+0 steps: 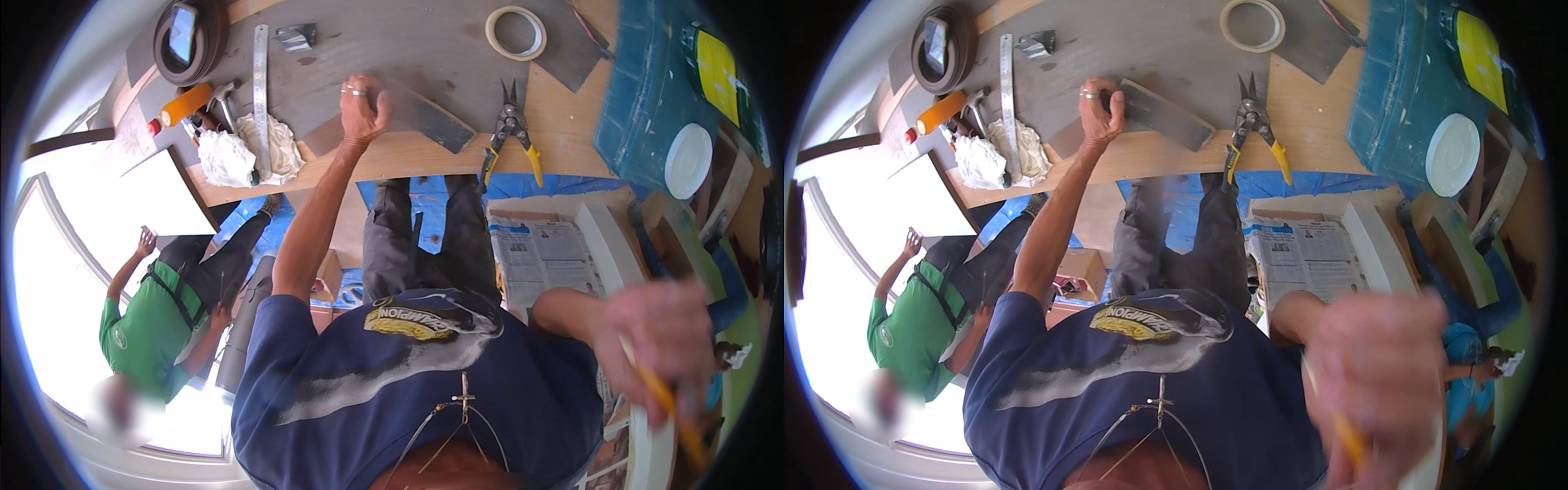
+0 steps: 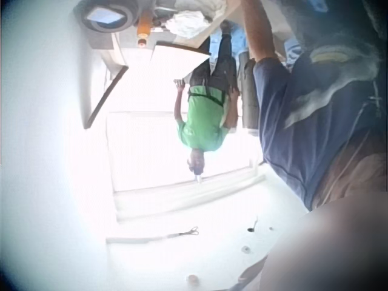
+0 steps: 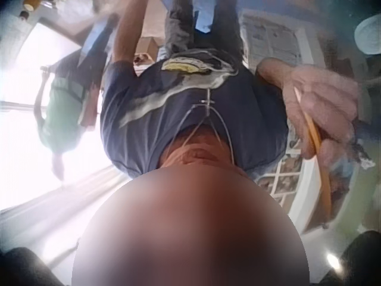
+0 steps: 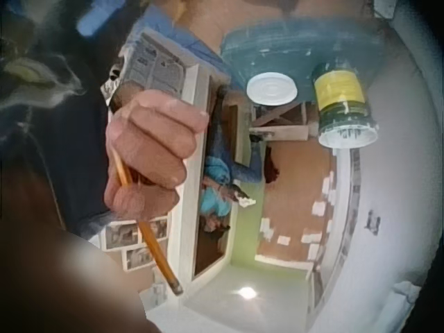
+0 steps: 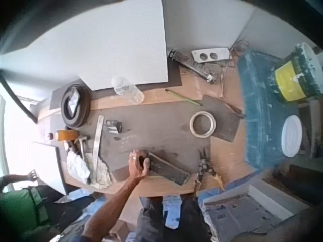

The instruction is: The person measures and marks a cabinet edge with a pencil, then cuts a small piece of dark trim material using pliers. They test-fit the trim piece into the cabinet opening and adjust it by hand.

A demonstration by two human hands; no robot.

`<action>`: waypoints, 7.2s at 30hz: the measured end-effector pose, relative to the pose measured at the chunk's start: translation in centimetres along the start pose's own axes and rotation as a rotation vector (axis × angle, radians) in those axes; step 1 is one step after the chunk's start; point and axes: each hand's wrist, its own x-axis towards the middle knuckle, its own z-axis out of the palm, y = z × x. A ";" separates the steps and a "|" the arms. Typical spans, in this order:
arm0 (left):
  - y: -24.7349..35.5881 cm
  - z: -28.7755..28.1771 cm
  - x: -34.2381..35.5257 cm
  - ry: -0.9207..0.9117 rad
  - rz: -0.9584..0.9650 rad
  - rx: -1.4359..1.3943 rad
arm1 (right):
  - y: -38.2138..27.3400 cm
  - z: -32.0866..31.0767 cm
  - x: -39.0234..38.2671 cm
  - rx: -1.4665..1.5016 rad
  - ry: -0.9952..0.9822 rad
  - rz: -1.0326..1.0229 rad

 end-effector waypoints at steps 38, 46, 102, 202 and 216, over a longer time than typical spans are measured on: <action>2.8 -0.4 0.9 -0.203 0.142 0.323 | 23.7 14.5 -13.5 -0.678 -0.698 0.389; 1.8 -0.4 0.6 -0.172 0.147 0.207 | 8.8 4.1 -25.0 -1.115 -0.568 0.970; 1.3 0.3 -0.7 -0.237 0.367 0.162 | 2.6 5.2 -29.8 0.063 -0.441 1.622; 0.7 0.6 -0.8 -0.263 0.383 0.198 | 5.0 5.3 -31.5 0.077 -0.444 1.498; 1.0 0.4 -0.7 -0.271 0.370 0.190 | 4.7 5.5 -31.4 0.101 -0.424 1.556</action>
